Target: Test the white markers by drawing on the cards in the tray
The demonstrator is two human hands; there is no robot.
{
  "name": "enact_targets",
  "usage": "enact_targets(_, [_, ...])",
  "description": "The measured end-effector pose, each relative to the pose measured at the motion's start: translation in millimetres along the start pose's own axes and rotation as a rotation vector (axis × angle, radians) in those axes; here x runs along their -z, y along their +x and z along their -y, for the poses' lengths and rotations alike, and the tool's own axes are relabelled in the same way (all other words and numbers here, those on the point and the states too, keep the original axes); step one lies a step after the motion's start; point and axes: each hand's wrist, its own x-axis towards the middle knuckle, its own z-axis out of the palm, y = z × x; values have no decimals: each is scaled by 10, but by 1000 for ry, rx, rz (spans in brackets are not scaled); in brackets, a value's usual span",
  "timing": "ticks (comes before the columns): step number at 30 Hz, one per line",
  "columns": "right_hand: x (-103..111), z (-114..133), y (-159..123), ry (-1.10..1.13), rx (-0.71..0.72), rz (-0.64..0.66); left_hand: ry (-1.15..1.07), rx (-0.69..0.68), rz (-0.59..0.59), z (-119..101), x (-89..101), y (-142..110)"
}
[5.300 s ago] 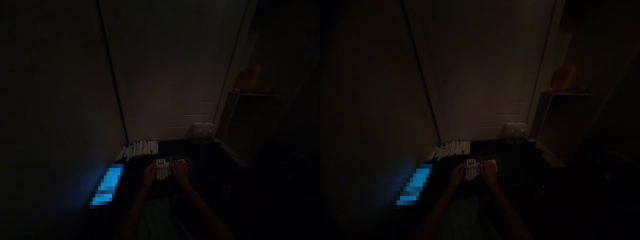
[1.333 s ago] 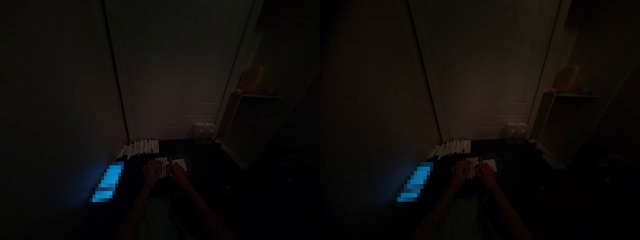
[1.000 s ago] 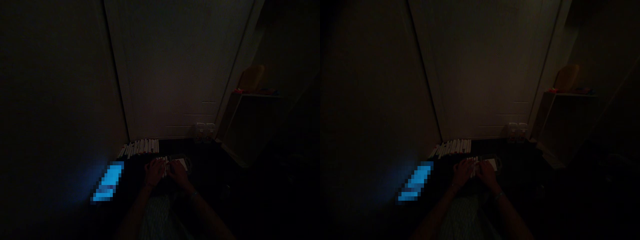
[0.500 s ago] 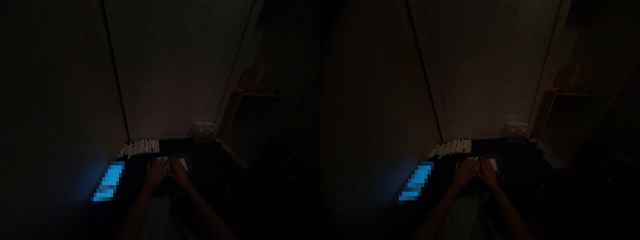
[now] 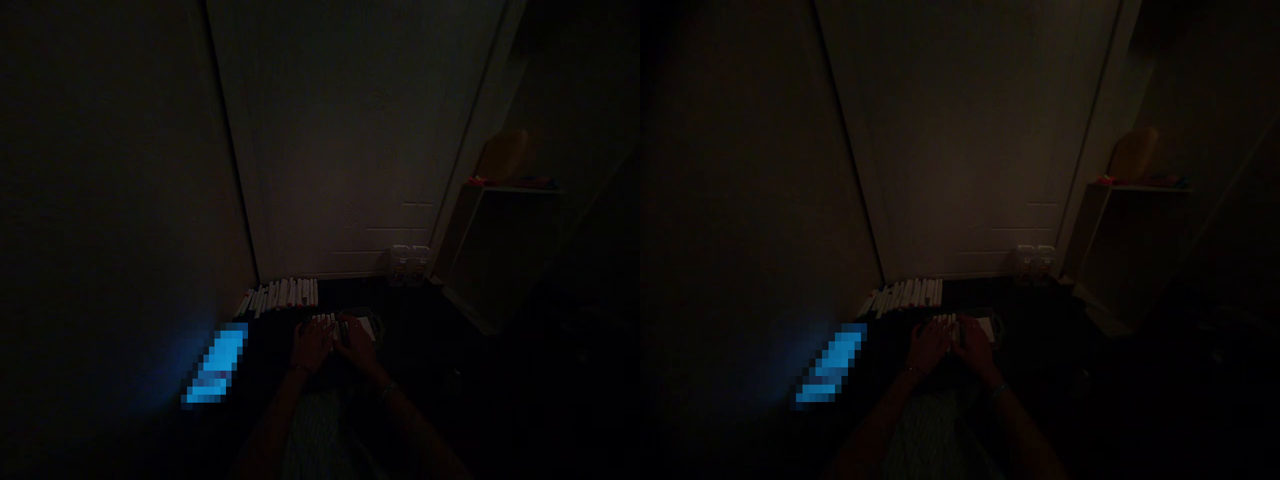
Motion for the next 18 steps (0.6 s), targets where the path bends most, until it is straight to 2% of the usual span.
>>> enact_targets(18, [4,-21,-23,7,-37,28,80,16,31,-3,-10,-2])
